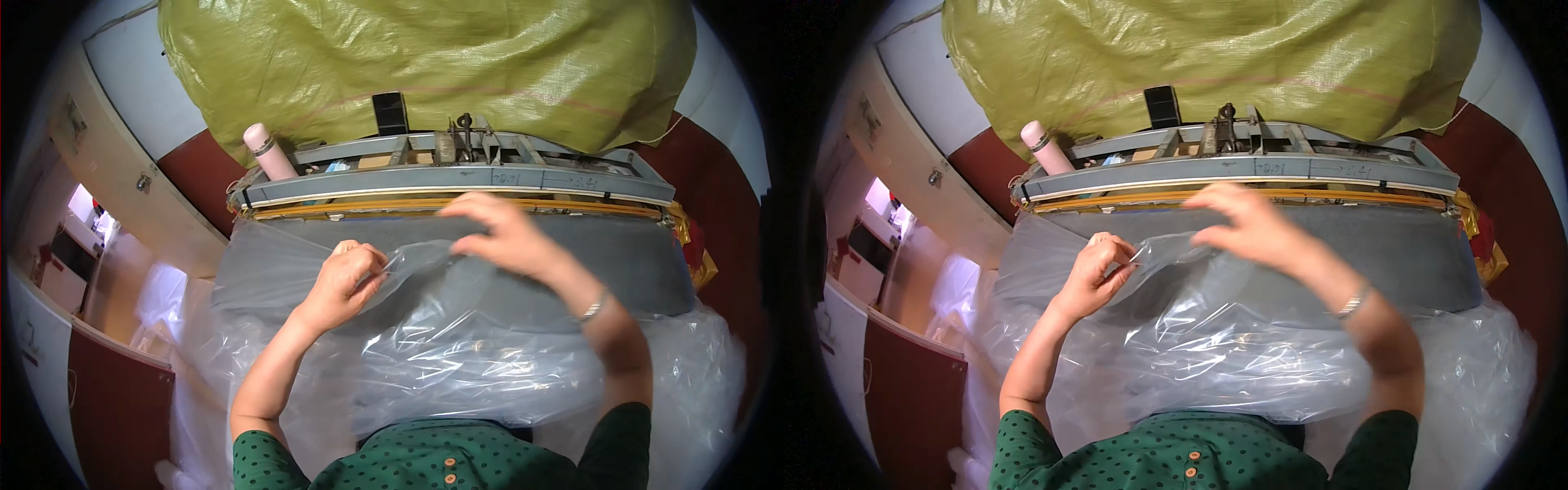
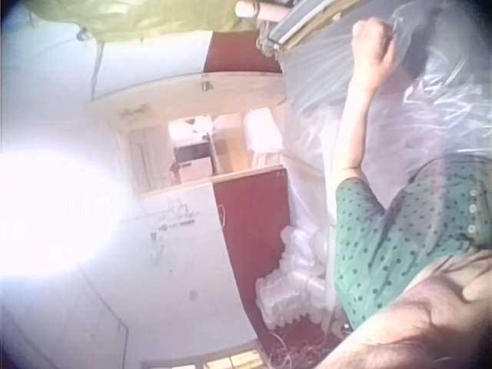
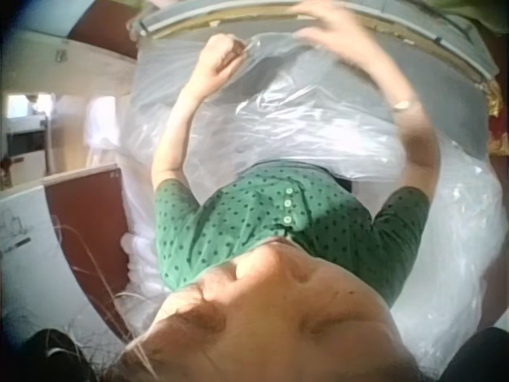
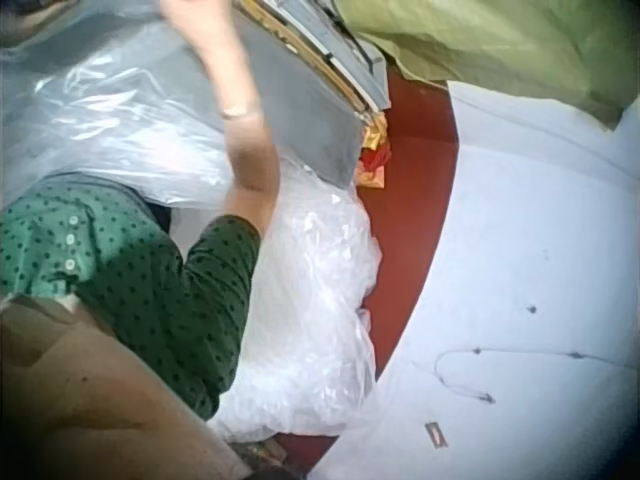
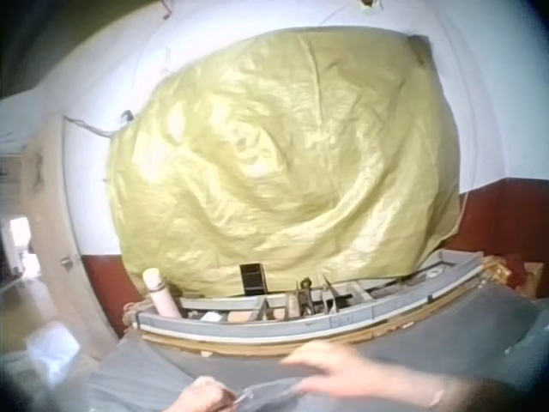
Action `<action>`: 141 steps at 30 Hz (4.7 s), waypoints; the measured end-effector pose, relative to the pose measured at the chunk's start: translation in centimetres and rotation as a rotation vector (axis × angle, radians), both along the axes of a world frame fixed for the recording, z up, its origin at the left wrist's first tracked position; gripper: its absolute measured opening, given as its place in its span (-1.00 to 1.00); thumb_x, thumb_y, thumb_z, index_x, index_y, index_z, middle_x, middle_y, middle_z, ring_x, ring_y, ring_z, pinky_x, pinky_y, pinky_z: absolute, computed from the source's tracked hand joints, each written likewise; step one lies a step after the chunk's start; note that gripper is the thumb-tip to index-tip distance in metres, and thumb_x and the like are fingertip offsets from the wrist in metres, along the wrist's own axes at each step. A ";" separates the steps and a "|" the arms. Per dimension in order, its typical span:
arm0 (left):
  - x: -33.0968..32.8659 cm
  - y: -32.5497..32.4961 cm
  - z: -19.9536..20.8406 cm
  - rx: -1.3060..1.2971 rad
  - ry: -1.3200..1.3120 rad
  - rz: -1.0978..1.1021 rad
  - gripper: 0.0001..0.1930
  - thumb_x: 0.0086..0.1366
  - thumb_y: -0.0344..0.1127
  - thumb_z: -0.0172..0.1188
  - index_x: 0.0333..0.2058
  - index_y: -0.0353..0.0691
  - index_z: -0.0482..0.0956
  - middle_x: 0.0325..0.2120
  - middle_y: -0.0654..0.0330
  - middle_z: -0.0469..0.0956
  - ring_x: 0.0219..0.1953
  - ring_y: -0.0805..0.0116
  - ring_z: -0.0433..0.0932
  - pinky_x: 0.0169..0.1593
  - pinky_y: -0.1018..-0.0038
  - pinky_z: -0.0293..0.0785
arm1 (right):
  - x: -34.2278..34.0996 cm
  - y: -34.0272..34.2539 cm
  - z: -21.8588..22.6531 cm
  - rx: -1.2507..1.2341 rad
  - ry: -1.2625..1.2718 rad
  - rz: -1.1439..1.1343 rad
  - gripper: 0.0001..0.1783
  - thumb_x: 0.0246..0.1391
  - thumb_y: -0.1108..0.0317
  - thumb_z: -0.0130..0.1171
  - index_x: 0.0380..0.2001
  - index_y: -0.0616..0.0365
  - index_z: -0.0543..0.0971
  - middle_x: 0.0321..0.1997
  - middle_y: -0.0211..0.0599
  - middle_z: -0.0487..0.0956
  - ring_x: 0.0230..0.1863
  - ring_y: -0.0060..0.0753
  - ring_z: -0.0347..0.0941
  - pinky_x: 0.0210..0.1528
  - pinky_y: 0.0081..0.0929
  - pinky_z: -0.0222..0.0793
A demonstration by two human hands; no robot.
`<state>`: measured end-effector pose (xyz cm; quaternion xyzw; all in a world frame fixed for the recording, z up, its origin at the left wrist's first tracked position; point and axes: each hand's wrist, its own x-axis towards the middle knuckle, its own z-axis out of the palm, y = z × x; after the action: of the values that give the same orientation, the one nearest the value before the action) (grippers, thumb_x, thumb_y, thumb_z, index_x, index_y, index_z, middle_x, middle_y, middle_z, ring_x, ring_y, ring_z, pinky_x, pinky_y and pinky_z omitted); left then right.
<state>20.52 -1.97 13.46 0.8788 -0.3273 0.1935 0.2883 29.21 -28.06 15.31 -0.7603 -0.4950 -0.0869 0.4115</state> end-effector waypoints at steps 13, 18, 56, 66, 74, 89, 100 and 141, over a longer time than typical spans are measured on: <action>-1.1 0.2 -1.6 -0.103 -0.291 0.273 -0.75 -0.10 -0.61 0.24 -0.48 -0.24 0.34 -0.62 0.17 0.37 -0.65 0.40 0.36 -0.58 0.53 0.28 | -3.3 9.0 -5.8 0.398 1.031 0.328 -0.80 0.13 0.29 0.04 -0.23 0.15 0.46 -0.56 -0.53 0.43 -0.56 -0.78 0.26 -0.54 -0.80 0.16; 0.4 -0.8 -4.1 -0.029 -0.349 0.407 -0.62 -0.18 -0.55 0.28 -0.33 -0.24 0.37 -0.41 0.10 0.44 -0.34 0.19 0.47 -0.34 0.40 0.39 | -2.3 10.2 -7.2 0.386 0.985 0.181 -0.82 0.13 0.31 0.01 -0.29 0.15 0.52 -0.59 -0.57 0.42 -0.60 -0.80 0.22 -0.56 -0.81 0.14; 6.3 -26.8 -0.8 -0.263 1.333 -0.639 -0.63 0.26 -0.26 -0.01 0.01 -0.27 0.35 -0.10 0.12 0.47 -0.15 0.37 0.50 -0.15 0.51 0.40 | 2.8 -48.2 -18.4 0.338 -0.043 -1.666 -0.62 0.08 0.10 -0.02 -0.47 0.28 0.46 -0.40 0.10 0.47 -0.30 0.17 0.36 -0.26 -0.22 0.27; 3.3 -40.4 -11.0 -0.141 0.539 -0.699 -0.55 0.15 -0.29 0.15 0.00 -0.32 0.32 -0.01 0.08 0.38 -0.09 0.31 0.44 -0.04 0.43 0.34 | 3.4 -47.3 -17.6 0.301 -0.001 -1.694 -0.62 0.07 0.07 -0.02 -0.50 0.22 0.43 -0.45 0.10 0.45 -0.35 0.18 0.34 -0.32 -0.14 0.25; -4.9 -22.0 -6.6 -0.144 1.662 -0.728 -0.70 0.07 -0.54 0.08 -0.16 -0.27 0.45 -0.30 0.22 0.51 -0.30 0.52 0.45 -0.25 0.58 0.38 | 4.2 -46.4 -18.1 0.312 -0.024 -1.602 -0.64 0.10 0.15 0.00 -0.53 0.27 0.45 -0.50 0.03 0.47 -0.44 -0.03 0.37 -0.33 -0.25 0.26; -15.6 16.1 11.6 -0.128 0.312 0.902 -0.81 0.08 -0.50 0.07 -0.61 -0.18 0.24 -0.70 0.43 0.18 -0.64 0.69 0.20 -0.56 0.70 0.14 | 4.2 -49.2 -19.1 0.020 -0.004 -1.627 -0.55 0.15 0.01 -0.15 -0.31 0.22 0.46 -0.40 0.02 0.48 -0.30 0.03 0.40 -0.23 -0.23 0.25; -0.6 6.5 -9.2 0.265 0.361 0.365 -0.43 0.19 -0.22 0.05 0.16 -0.24 0.15 0.21 0.05 0.05 0.29 0.12 -0.10 0.26 0.22 -0.13 | 5.5 -53.5 -21.7 -0.032 0.009 -1.660 -0.56 0.18 0.06 -0.17 -0.30 0.28 0.45 -0.33 -0.01 0.47 -0.24 -0.05 0.40 -0.17 -0.27 0.25; 8.2 9.8 -10.8 -0.540 -0.106 0.813 -0.89 0.21 -0.40 -0.06 -0.51 -0.17 0.27 -0.66 0.35 0.19 -0.61 0.59 0.11 -0.54 0.60 0.12 | 11.5 -44.3 -20.4 -0.084 -0.360 -1.787 -0.81 0.03 0.34 -0.05 -0.41 0.23 0.50 -0.35 -0.07 0.53 -0.29 -0.08 0.47 -0.26 -0.22 0.33</action>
<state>28.75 7.79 2.69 0.8183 0.0899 0.4128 0.3897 40.67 -72.36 -5.05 -0.8499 0.2187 -0.4727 0.0794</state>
